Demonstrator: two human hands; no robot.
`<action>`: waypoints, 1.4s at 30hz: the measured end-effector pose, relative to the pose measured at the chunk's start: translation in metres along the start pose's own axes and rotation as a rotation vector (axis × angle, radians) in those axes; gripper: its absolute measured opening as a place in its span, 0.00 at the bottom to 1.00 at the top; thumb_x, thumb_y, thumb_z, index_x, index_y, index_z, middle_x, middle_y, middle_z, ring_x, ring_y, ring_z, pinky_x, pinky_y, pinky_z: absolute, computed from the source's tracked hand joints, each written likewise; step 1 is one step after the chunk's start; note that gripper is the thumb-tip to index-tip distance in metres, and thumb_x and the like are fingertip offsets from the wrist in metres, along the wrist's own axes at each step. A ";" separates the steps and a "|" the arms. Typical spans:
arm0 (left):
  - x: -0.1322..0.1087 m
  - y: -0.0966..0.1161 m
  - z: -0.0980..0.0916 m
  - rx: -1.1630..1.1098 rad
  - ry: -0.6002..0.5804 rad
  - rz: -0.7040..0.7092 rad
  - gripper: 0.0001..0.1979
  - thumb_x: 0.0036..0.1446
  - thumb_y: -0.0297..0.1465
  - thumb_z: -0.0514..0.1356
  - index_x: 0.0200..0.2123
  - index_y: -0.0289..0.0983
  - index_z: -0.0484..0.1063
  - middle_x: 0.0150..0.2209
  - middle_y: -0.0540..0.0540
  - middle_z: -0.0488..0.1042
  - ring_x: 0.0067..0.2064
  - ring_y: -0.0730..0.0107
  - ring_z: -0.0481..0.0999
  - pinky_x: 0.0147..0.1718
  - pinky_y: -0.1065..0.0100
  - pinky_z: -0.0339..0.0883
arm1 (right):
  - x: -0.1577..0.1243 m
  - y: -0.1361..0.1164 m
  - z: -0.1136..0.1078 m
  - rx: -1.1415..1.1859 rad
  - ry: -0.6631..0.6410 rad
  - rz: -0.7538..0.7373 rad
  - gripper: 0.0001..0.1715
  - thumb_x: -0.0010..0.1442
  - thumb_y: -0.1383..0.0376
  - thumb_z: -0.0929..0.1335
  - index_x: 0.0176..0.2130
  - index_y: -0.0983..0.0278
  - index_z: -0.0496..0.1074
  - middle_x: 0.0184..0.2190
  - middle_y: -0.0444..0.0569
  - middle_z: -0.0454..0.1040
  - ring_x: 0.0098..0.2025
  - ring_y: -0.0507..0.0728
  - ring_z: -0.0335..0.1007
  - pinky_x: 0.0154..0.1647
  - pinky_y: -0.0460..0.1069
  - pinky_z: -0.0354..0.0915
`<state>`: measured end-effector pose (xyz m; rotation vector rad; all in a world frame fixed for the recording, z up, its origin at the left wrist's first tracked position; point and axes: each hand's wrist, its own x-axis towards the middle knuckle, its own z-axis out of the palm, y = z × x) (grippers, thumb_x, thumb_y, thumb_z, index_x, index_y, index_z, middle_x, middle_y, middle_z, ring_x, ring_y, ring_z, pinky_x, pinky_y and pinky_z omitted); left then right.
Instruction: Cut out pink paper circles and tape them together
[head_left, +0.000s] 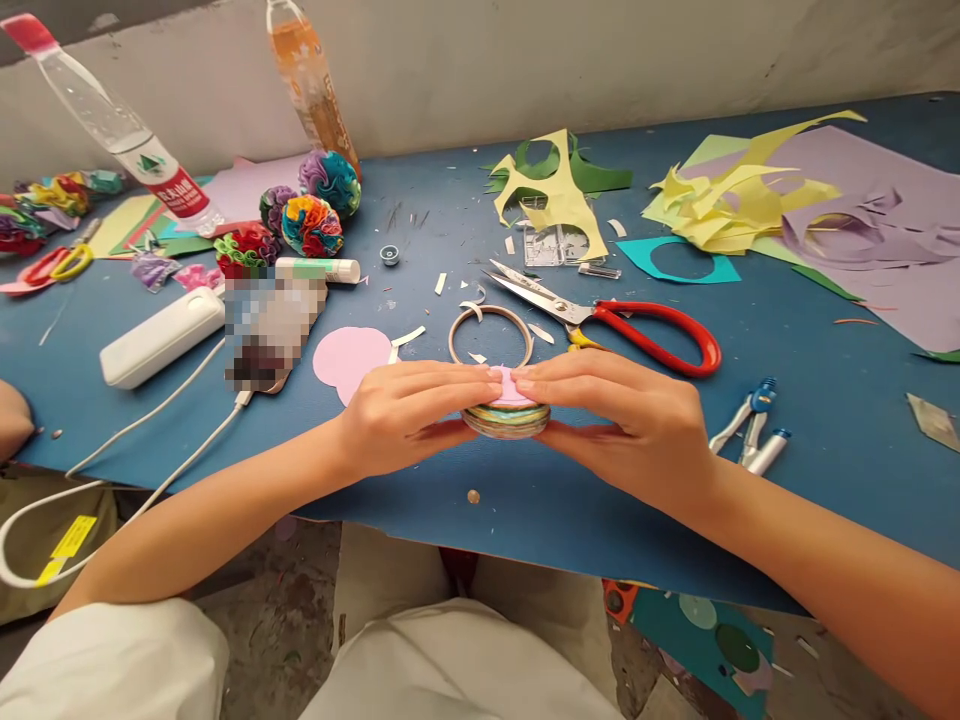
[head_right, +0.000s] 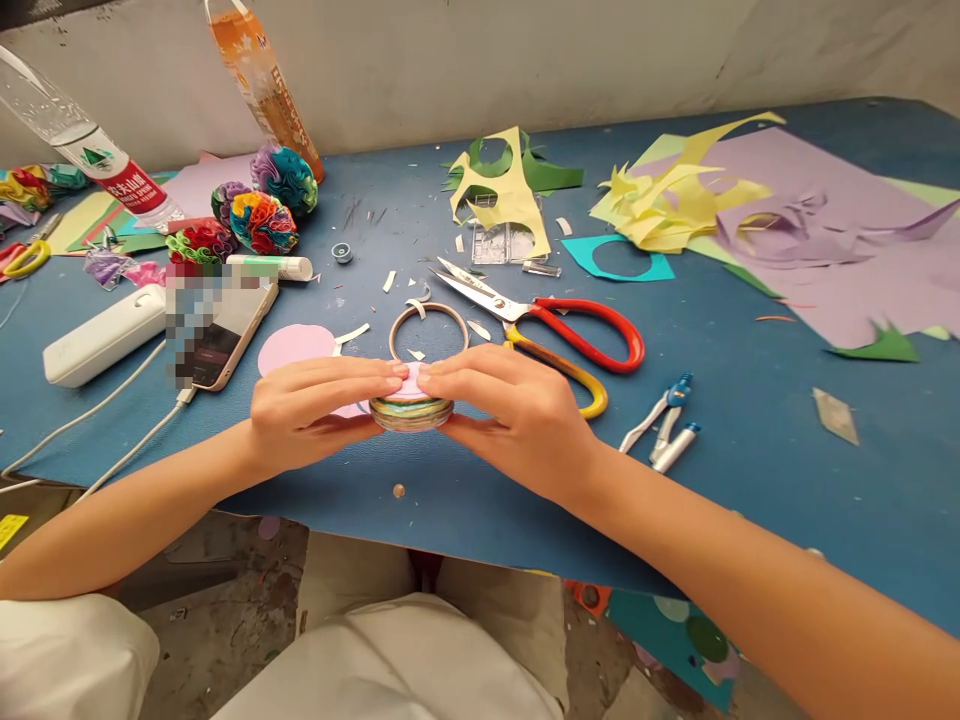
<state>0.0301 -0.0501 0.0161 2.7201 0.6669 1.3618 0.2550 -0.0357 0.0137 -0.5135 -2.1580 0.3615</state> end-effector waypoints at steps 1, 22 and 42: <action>0.001 0.000 -0.001 0.009 0.006 0.030 0.12 0.56 0.27 0.63 0.44 0.34 0.72 0.40 0.40 0.81 0.44 0.69 0.81 0.46 0.72 0.74 | 0.001 -0.001 0.000 -0.001 0.007 -0.031 0.18 0.56 0.72 0.71 0.44 0.54 0.71 0.39 0.46 0.79 0.41 0.56 0.77 0.42 0.51 0.75; -0.010 -0.083 -0.028 0.552 -0.095 -0.590 0.17 0.57 0.24 0.54 0.49 0.35 0.73 0.53 0.41 0.75 0.56 0.60 0.73 0.57 0.58 0.64 | 0.005 0.016 -0.004 -0.211 -0.024 0.117 0.16 0.60 0.65 0.68 0.49 0.61 0.66 0.46 0.55 0.73 0.51 0.61 0.70 0.52 0.59 0.67; 0.005 -0.028 -0.078 0.539 -0.764 -1.212 0.36 0.44 0.54 0.62 0.46 0.30 0.68 0.51 0.29 0.71 0.51 0.46 0.72 0.44 0.60 0.67 | 0.017 0.015 -0.008 -0.236 -0.059 0.088 0.08 0.62 0.66 0.65 0.43 0.60 0.70 0.42 0.54 0.76 0.45 0.60 0.74 0.47 0.59 0.71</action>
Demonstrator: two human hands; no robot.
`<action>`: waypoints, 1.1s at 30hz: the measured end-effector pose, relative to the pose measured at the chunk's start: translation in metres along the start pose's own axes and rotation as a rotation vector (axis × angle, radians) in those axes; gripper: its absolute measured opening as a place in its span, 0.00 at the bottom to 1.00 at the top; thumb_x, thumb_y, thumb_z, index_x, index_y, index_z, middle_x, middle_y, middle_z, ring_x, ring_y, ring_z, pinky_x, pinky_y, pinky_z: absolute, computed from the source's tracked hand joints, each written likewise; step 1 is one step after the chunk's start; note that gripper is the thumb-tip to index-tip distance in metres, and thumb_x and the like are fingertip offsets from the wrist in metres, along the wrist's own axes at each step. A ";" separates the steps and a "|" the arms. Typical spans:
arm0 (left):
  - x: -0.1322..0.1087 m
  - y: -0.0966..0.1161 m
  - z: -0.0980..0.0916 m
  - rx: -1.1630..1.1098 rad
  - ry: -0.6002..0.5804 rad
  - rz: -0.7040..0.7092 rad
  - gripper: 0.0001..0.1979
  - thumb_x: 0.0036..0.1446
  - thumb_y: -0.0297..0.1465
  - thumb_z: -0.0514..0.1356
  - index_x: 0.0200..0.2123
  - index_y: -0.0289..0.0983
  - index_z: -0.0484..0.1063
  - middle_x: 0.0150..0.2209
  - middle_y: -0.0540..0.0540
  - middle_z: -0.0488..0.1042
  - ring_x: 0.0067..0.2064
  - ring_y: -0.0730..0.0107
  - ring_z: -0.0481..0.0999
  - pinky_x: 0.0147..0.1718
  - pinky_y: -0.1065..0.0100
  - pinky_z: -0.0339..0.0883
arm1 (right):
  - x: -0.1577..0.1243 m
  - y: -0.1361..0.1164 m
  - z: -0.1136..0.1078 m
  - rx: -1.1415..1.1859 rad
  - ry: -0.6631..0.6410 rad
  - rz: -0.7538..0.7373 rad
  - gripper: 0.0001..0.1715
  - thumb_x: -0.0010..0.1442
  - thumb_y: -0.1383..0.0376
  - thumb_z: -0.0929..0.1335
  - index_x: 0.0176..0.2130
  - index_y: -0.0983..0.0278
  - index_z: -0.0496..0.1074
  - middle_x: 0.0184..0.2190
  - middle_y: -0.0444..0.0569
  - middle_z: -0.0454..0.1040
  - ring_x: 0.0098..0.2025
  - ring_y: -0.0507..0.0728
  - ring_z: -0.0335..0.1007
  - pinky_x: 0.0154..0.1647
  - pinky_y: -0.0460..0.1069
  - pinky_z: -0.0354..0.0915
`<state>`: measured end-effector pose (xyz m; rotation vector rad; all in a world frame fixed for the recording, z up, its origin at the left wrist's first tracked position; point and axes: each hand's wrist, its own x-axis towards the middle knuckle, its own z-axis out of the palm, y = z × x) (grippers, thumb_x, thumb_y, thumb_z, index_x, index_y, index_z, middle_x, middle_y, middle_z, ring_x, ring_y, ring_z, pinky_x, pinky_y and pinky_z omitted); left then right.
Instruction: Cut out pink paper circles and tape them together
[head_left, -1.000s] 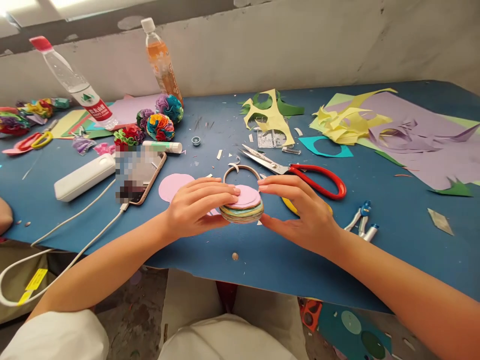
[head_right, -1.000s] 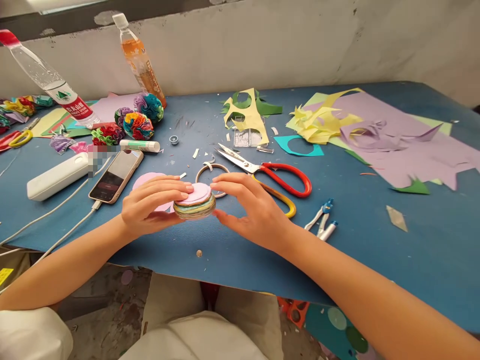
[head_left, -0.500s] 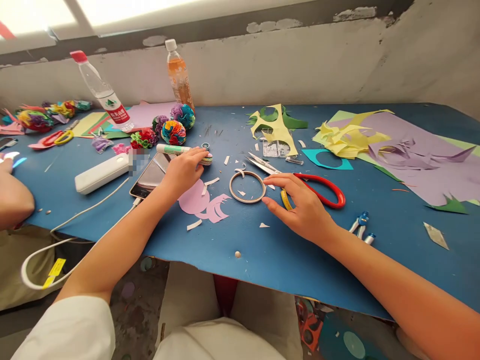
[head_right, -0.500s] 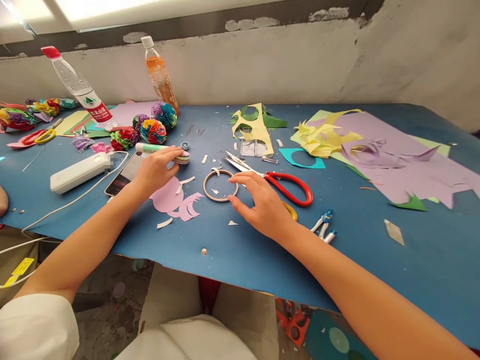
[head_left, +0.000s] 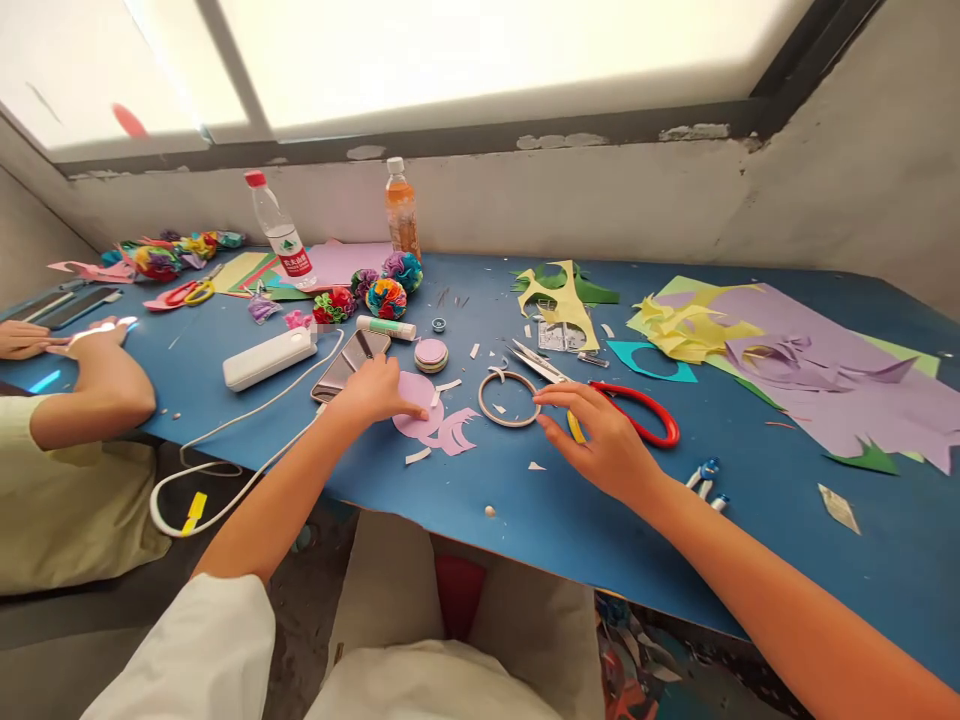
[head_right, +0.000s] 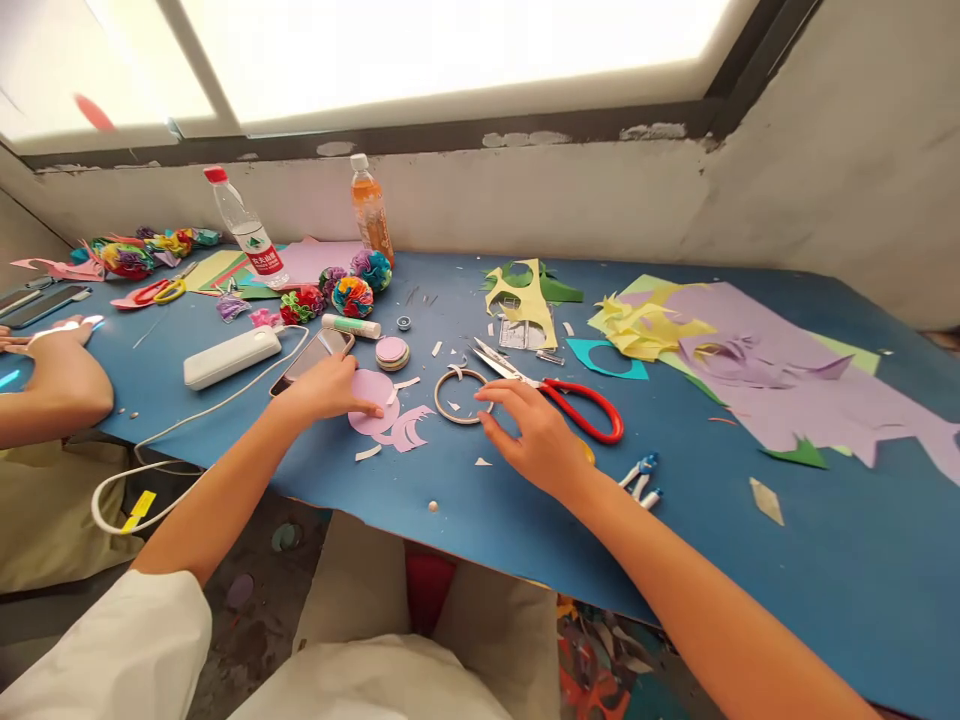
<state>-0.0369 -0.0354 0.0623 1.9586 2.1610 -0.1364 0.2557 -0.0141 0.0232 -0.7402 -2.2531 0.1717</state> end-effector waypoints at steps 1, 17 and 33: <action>0.004 0.000 0.001 -0.007 -0.016 -0.015 0.37 0.43 0.54 0.63 0.46 0.30 0.68 0.51 0.28 0.70 0.52 0.45 0.72 0.45 0.60 0.67 | 0.001 -0.004 0.000 -0.004 -0.002 -0.032 0.08 0.62 0.66 0.65 0.43 0.61 0.70 0.42 0.54 0.76 0.45 0.60 0.74 0.46 0.58 0.72; -0.003 -0.008 0.001 -0.405 0.127 0.105 0.17 0.47 0.40 0.62 0.38 0.36 0.70 0.41 0.43 0.75 0.42 0.59 0.75 0.34 0.67 0.66 | -0.026 -0.050 -0.003 0.152 -0.144 0.234 0.13 0.61 0.62 0.65 0.46 0.59 0.69 0.46 0.54 0.75 0.48 0.62 0.74 0.48 0.61 0.72; -0.041 0.058 0.059 -1.149 -0.015 0.488 0.11 0.45 0.34 0.66 0.31 0.35 0.72 0.30 0.51 0.72 0.32 0.75 0.68 0.34 0.72 0.64 | -0.035 -0.066 0.013 0.504 -0.204 0.600 0.12 0.56 0.62 0.67 0.41 0.62 0.72 0.38 0.49 0.78 0.40 0.59 0.75 0.46 0.57 0.71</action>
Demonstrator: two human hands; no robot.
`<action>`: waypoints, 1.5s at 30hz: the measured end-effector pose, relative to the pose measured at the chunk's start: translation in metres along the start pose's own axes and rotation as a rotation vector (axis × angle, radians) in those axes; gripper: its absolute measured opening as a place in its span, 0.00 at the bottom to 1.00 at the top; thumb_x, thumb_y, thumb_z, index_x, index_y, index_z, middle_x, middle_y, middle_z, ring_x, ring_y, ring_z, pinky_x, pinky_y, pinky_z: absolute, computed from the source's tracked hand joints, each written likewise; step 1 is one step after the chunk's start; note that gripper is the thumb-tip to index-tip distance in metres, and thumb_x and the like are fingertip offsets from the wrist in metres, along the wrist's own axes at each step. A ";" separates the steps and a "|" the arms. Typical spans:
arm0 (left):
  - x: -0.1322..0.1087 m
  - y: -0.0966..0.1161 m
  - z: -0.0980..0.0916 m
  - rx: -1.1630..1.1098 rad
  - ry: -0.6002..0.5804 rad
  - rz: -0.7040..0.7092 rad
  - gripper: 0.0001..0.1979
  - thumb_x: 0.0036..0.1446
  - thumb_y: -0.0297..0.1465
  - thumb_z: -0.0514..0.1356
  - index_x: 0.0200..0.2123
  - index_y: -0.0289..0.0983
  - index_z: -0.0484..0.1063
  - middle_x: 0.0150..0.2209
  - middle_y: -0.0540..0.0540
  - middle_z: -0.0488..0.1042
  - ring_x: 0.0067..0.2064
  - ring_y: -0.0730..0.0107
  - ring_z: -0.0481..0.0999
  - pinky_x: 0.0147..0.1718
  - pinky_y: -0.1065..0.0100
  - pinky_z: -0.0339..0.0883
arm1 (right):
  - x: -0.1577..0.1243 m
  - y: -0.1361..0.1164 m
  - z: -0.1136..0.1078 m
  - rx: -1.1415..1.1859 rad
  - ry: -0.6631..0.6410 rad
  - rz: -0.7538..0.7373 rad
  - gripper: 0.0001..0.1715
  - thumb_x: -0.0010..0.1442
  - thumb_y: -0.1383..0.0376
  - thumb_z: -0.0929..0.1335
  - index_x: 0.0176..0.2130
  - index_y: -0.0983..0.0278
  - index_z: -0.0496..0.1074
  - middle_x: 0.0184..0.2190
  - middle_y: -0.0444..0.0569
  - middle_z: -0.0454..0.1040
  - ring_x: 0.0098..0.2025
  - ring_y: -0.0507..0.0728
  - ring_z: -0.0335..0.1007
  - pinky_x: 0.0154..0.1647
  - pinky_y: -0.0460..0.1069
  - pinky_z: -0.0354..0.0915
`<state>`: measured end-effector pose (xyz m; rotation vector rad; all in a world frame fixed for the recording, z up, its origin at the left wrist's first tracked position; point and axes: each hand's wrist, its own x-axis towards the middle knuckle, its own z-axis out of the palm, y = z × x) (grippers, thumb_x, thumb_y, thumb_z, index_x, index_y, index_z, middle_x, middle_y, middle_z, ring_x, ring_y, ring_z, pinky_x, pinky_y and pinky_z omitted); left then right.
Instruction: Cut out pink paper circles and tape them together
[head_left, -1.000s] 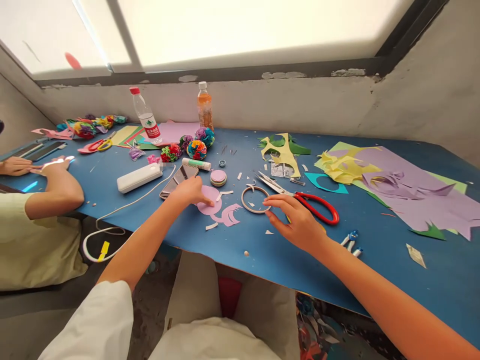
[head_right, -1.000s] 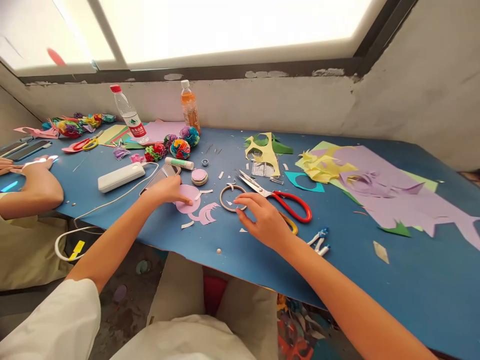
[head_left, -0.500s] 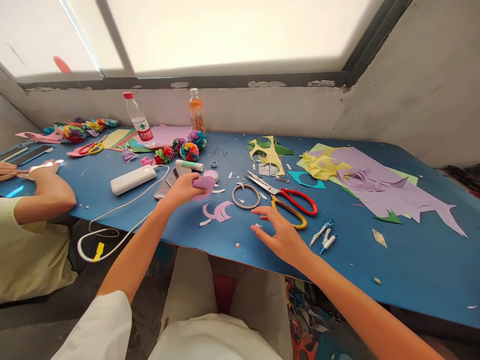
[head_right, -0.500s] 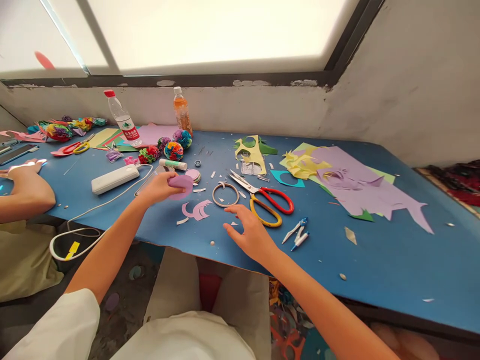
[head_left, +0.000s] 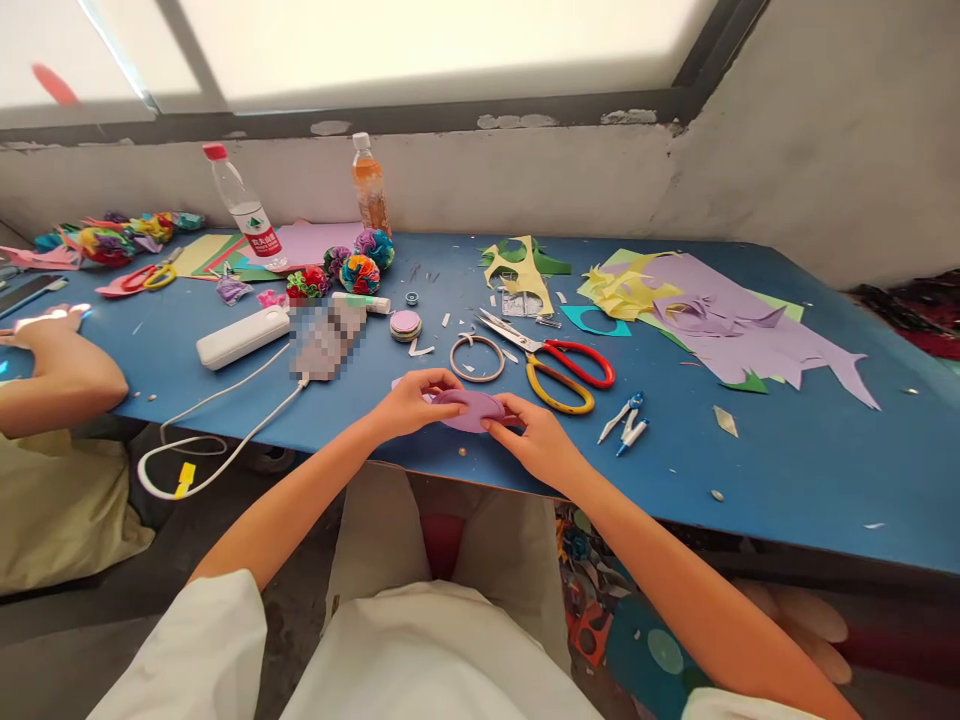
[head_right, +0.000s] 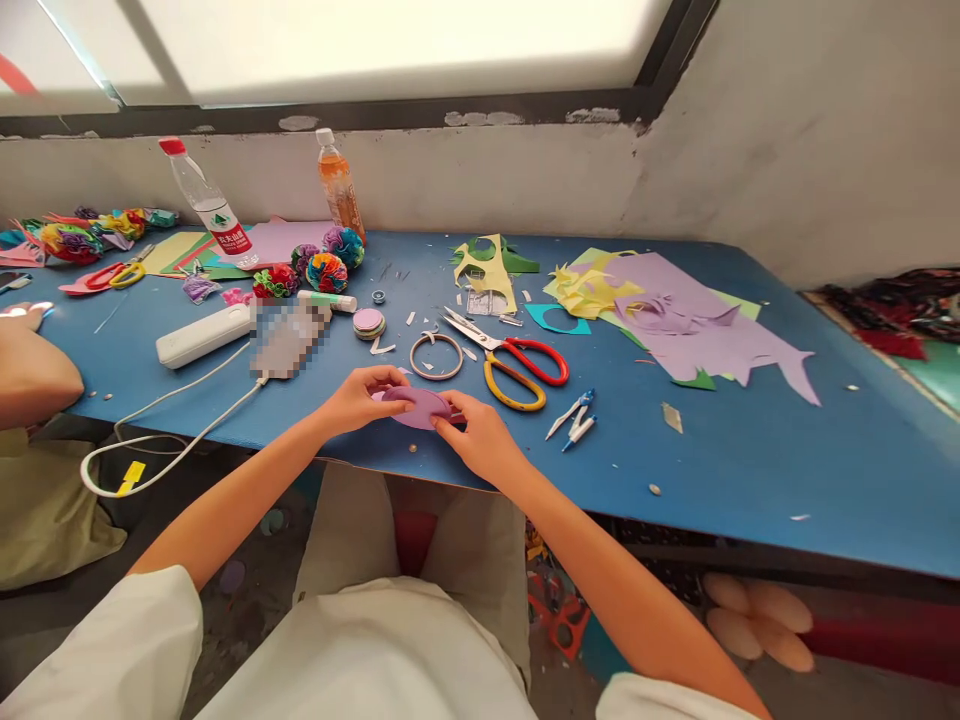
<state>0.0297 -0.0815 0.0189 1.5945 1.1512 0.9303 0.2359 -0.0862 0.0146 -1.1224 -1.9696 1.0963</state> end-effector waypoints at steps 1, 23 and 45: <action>0.000 -0.001 0.000 -0.005 -0.008 -0.003 0.11 0.45 0.34 0.66 0.31 0.35 0.72 0.30 0.51 0.71 0.32 0.75 0.68 0.34 0.72 0.64 | 0.000 -0.001 0.001 0.006 0.006 -0.002 0.12 0.55 0.63 0.67 0.42 0.62 0.71 0.39 0.49 0.78 0.40 0.58 0.75 0.47 0.57 0.71; 0.002 -0.004 0.023 0.003 -0.052 0.097 0.12 0.48 0.27 0.61 0.38 0.35 0.79 0.34 0.49 0.78 0.37 0.70 0.74 0.35 0.73 0.66 | 0.006 -0.003 0.031 0.391 0.187 0.064 0.22 0.47 0.68 0.63 0.44 0.58 0.65 0.47 0.48 0.72 0.53 0.58 0.69 0.54 0.55 0.66; 0.003 -0.004 0.022 -0.225 0.032 0.019 0.09 0.49 0.29 0.61 0.34 0.34 0.79 0.36 0.45 0.78 0.38 0.68 0.75 0.37 0.71 0.66 | 0.005 0.001 0.019 0.248 0.202 0.052 0.14 0.51 0.61 0.68 0.39 0.59 0.68 0.40 0.49 0.75 0.44 0.58 0.72 0.50 0.56 0.69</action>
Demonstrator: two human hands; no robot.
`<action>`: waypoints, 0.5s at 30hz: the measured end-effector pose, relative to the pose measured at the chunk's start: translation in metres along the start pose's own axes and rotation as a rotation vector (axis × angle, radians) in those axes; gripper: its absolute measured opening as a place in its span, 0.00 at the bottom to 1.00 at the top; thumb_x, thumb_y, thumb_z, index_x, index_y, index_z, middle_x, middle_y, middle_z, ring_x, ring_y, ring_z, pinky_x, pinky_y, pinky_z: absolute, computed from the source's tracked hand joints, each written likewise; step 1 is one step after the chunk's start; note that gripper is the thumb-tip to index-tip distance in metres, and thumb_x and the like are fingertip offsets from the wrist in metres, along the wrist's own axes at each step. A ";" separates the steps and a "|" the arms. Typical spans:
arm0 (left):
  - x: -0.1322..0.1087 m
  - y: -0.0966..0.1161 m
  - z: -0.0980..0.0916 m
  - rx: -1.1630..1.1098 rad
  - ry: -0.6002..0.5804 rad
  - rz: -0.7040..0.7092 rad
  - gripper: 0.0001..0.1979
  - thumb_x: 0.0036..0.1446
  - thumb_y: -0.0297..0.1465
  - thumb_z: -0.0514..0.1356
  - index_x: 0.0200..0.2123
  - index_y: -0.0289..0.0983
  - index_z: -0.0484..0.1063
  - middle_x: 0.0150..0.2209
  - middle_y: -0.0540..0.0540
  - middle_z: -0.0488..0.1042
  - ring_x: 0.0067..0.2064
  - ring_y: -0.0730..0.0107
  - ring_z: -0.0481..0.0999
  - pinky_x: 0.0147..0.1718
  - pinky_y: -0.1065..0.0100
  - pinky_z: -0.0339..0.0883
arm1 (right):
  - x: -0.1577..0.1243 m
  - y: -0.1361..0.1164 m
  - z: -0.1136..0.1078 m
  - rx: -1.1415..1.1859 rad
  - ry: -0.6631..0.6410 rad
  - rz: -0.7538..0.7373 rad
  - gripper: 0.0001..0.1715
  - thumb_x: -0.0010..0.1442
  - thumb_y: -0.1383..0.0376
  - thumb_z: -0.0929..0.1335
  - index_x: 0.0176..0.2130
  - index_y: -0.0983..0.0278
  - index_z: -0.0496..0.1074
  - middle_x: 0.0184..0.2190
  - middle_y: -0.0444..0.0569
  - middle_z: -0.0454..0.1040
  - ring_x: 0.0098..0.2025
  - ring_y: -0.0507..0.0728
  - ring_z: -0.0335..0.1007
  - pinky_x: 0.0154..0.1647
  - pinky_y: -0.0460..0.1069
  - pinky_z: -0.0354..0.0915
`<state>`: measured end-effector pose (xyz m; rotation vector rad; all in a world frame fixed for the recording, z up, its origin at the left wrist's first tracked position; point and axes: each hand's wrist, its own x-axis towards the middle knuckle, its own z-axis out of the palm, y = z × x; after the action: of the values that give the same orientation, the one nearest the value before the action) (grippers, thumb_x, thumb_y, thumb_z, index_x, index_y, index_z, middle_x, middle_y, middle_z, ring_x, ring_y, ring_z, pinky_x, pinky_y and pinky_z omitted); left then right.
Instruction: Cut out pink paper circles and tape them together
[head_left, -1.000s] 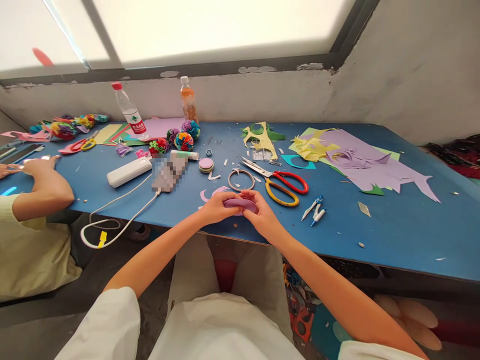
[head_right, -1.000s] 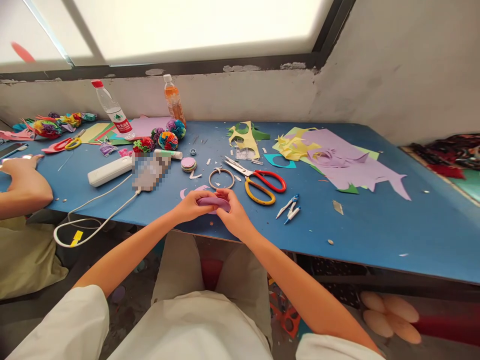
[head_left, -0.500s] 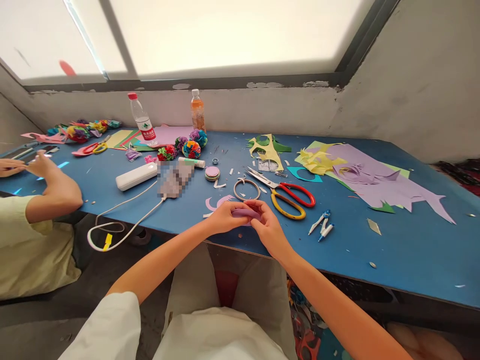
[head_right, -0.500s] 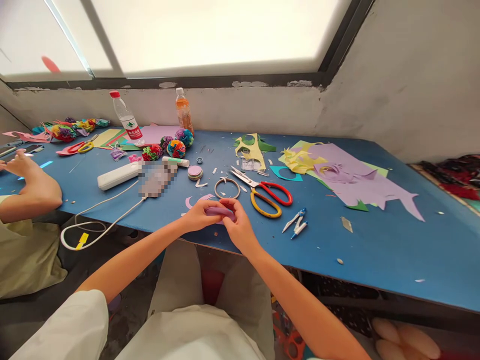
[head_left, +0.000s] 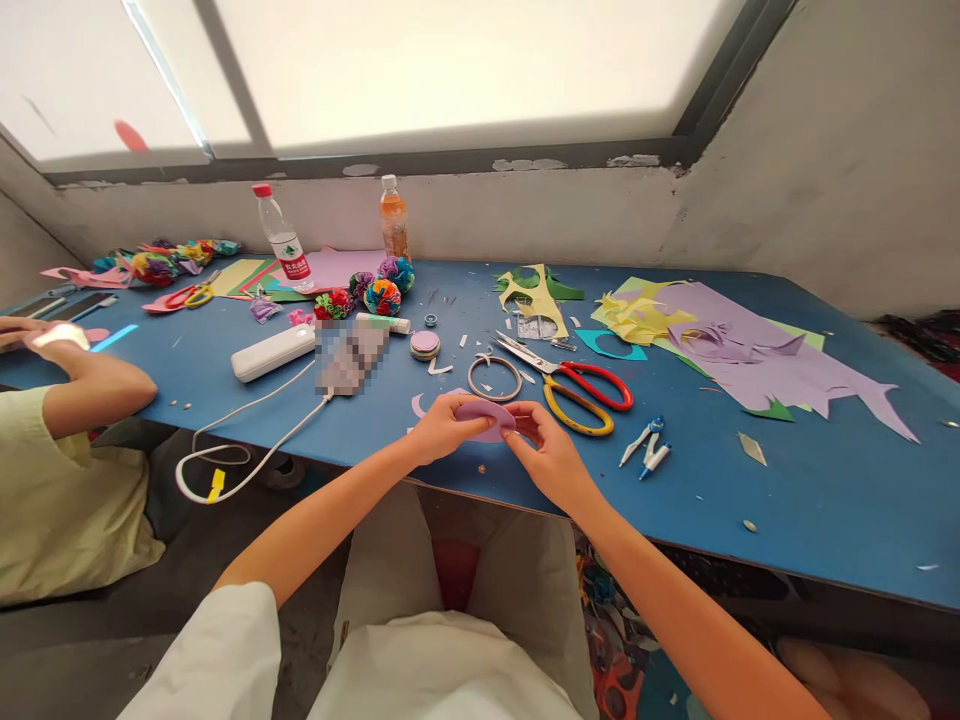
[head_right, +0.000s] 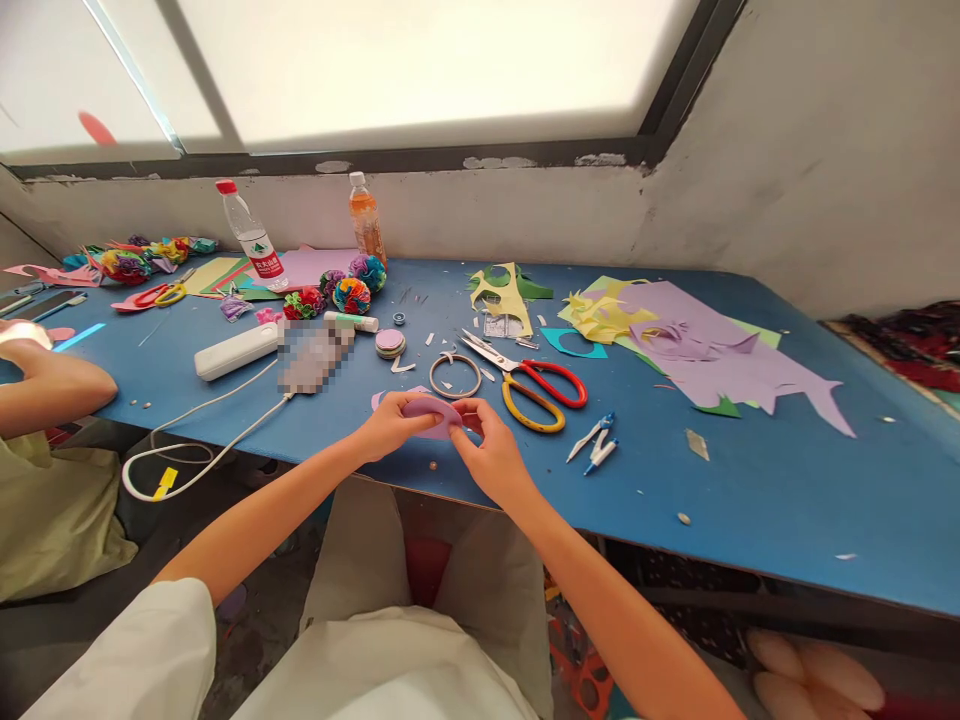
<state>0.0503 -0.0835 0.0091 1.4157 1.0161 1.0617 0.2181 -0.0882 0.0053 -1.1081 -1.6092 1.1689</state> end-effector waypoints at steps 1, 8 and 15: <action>0.000 0.000 0.001 -0.015 0.049 -0.034 0.09 0.49 0.29 0.62 0.34 0.33 0.79 0.36 0.45 0.78 0.38 0.68 0.74 0.36 0.71 0.66 | -0.001 -0.001 -0.002 -0.016 -0.002 0.008 0.12 0.52 0.60 0.68 0.38 0.59 0.68 0.37 0.48 0.75 0.41 0.58 0.73 0.48 0.56 0.69; 0.006 0.003 0.011 0.026 0.082 -0.114 0.14 0.51 0.30 0.61 0.43 0.35 0.74 0.40 0.46 0.76 0.40 0.71 0.73 0.37 0.72 0.66 | -0.002 -0.001 -0.026 -0.125 0.054 0.056 0.12 0.52 0.57 0.66 0.37 0.59 0.65 0.32 0.47 0.73 0.35 0.56 0.73 0.39 0.53 0.72; 0.010 -0.007 0.013 0.285 0.017 -0.127 0.16 0.45 0.22 0.59 0.41 0.34 0.70 0.27 0.51 0.72 0.29 0.74 0.72 0.31 0.72 0.67 | 0.000 -0.010 -0.051 -0.442 0.015 0.156 0.11 0.46 0.67 0.68 0.34 0.59 0.67 0.24 0.43 0.73 0.27 0.56 0.71 0.32 0.51 0.68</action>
<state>0.0648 -0.0765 0.0024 1.5467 1.2914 0.8617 0.2643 -0.0783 0.0263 -1.5410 -1.8478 0.9162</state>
